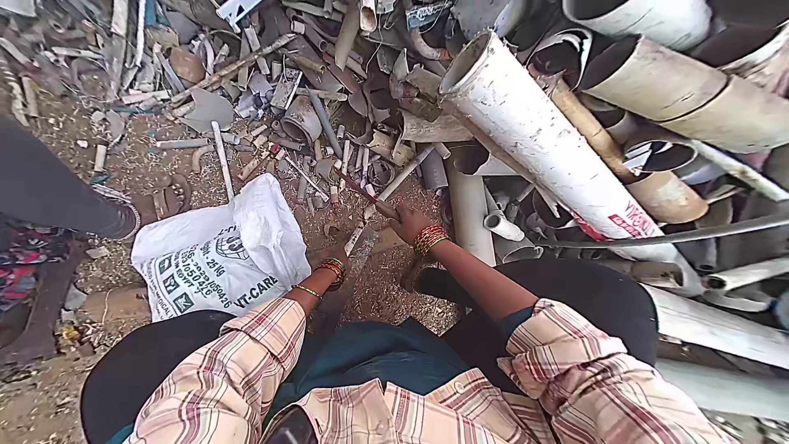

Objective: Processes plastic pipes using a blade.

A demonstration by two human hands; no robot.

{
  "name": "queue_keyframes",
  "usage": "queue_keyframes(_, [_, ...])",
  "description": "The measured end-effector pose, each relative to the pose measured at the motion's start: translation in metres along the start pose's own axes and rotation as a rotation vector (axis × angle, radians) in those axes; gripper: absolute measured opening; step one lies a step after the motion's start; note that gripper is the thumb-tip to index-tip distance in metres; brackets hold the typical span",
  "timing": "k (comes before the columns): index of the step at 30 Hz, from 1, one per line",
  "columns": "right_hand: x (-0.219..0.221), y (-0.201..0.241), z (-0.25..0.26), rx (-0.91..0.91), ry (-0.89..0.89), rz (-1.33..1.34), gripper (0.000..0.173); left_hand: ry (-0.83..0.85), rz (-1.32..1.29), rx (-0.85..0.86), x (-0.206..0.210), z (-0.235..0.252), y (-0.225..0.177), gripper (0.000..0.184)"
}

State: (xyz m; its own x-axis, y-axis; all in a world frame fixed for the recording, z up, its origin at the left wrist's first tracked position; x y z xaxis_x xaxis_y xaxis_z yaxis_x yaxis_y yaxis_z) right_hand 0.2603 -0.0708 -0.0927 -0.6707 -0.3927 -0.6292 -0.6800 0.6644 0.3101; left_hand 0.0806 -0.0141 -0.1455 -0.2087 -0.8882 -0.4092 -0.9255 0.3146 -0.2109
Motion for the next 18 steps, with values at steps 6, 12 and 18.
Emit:
queue_keyframes(6, [0.030,-0.009,-0.001,0.052,0.097,-0.026,0.046,-0.089,0.088,0.031,0.001,0.007,0.009,0.059])
queue_keyframes(12, [0.043,-0.008,0.003,0.102,0.206,-0.111,0.049,-0.002,-0.079,-0.045,0.008,0.029,0.014,0.055])
queue_keyframes(18, [-0.021,0.014,-0.028,-0.293,-0.493,0.277,0.043,0.013,0.030,-0.074,-0.015,-0.022,-0.013,0.053])
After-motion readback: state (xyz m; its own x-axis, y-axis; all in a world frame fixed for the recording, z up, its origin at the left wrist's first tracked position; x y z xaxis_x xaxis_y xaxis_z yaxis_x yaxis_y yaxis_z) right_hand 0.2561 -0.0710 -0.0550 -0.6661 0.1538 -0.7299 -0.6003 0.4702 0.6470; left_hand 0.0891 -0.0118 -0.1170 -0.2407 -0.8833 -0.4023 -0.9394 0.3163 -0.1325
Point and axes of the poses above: each hand's wrist, its own z-axis towards the middle knuckle, its own x-axis out of the palm, y = z × x, the point moved 1 cm from there along z, towards the middle knuckle, and after that the axes turned 2 degrees about -x, right-handed, at the moved point
